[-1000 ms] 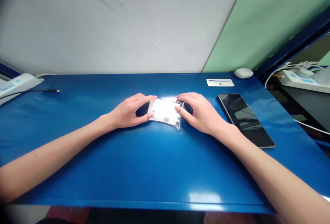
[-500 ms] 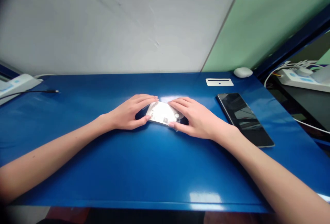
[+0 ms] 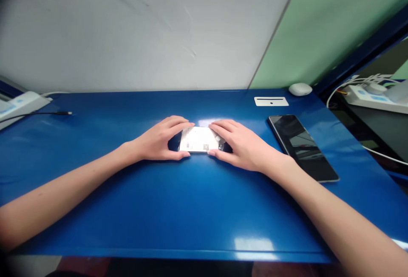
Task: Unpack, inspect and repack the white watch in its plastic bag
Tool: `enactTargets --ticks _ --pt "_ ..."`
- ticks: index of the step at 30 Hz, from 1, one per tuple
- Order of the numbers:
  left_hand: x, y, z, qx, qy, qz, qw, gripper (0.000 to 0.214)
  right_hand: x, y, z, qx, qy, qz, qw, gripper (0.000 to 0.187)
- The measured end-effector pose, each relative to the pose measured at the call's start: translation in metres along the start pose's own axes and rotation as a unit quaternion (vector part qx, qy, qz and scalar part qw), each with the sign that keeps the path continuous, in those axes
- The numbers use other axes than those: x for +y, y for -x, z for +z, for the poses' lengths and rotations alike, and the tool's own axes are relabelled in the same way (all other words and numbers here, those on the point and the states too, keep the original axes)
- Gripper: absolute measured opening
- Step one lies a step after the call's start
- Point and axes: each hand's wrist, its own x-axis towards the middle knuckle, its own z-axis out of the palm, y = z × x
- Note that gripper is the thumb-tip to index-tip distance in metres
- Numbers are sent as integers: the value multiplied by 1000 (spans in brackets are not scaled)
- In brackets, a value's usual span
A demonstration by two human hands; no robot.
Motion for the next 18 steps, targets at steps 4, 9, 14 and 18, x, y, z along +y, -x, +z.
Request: enactTargets --ticks 4,9,14,18 --pt "0 -1 0 -1 -2 2 1000 70 1 0 0 -2 1 -1 1000 62" --pt "1 -1 0 1 -3 4 1000 69 0 0 -1 -1 0 -2 1000 61" --pt "1 -2 -1 3 -5 6 1000 66 -1 -1 0 -3 3 -2 1000 61" --pt "1 -2 -1 1 -6 3 1000 65 -1 -2 0 1 4 -3 1000 60"
